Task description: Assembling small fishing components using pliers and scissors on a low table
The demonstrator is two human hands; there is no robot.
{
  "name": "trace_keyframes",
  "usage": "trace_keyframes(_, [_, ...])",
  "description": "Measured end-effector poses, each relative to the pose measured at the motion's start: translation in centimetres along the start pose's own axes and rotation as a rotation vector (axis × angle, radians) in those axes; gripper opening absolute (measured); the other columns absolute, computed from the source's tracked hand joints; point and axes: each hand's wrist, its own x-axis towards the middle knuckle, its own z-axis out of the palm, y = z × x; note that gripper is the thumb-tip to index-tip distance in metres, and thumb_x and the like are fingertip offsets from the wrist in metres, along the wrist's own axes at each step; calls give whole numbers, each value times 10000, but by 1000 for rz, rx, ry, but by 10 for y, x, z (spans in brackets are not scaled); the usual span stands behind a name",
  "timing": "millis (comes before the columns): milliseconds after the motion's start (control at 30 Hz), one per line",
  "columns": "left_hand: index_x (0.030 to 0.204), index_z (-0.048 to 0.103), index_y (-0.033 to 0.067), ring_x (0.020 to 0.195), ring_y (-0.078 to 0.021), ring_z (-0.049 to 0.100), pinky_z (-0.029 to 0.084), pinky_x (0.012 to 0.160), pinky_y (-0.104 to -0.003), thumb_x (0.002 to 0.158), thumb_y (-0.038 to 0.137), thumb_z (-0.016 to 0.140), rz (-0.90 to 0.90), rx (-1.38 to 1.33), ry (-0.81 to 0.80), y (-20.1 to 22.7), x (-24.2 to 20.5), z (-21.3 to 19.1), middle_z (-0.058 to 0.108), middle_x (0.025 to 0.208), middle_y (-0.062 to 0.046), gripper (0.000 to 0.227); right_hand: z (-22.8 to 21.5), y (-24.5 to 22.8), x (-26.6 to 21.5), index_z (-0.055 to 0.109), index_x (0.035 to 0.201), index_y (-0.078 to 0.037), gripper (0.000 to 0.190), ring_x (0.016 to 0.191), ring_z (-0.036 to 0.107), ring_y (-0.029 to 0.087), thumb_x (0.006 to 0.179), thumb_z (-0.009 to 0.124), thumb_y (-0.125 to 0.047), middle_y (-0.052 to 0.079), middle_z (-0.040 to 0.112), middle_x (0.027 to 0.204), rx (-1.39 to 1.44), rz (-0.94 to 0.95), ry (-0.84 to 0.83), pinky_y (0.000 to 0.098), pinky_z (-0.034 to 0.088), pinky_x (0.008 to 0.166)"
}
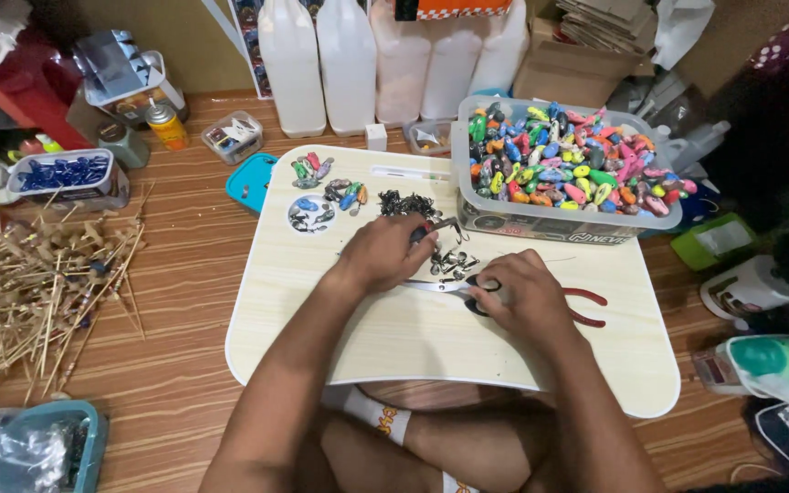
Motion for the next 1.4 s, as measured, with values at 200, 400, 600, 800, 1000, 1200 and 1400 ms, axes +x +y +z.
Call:
trace_keyframes(200, [1094,690,105,890,-430,717,572,795,-550,966,436,482,-20,15,57,-2,3,-10,718,876,-201,412,-16,-7,1,750,1154,-168,270,1077,604,240,893,705,-219,35,670,1079,-181,279,-369,382,561,907])
trace_keyframes(400, [1100,702,107,892,-407,725,580,775,-533,974,430,484,-25,12,100,-1,-4,-20,723,860,-182,410,-20,-11,7,737,1188,-117,293,1107,590,258,917,705,-227,67,621,1098,-193,249,-497,405,573,905])
trace_keyframes(600, [1095,686,115,898,-415,710,567,755,-523,959,403,536,-23,1,213,-10,-4,-28,711,850,-176,352,-24,24,-8,682,1129,-108,250,1144,585,303,940,656,-270,70,573,1085,-177,134,-329,445,571,922])
trace_keyframes(800, [1067,700,108,857,-396,718,566,728,-495,963,392,543,-22,-10,248,-11,-5,-28,718,823,-166,340,-39,92,-12,691,1107,-137,219,1096,622,348,924,696,-257,90,566,1038,-329,94,-111,420,524,959])
trace_keyframes(1000, [1057,703,98,875,-442,712,567,756,-544,970,472,491,-8,28,160,-5,-6,-22,718,856,-216,438,-25,129,-14,713,1131,-142,252,1087,631,371,902,699,-245,121,587,1033,-326,214,-151,445,525,951])
trace_keyframes(1200, [1072,721,90,894,-436,724,577,773,-537,983,448,478,-14,55,121,8,-11,-31,740,884,-207,441,-30,114,-19,751,1147,-189,269,1148,647,274,941,692,-351,66,648,1103,-360,405,-221,380,540,979])
trace_keyframes(1400, [1013,739,100,865,-435,727,569,765,-535,964,463,494,-7,40,106,-3,-1,-22,733,838,-194,440,-68,30,-9,753,1244,-202,452,1242,626,279,821,780,-359,78,689,1226,-352,533,-545,434,560,1002])
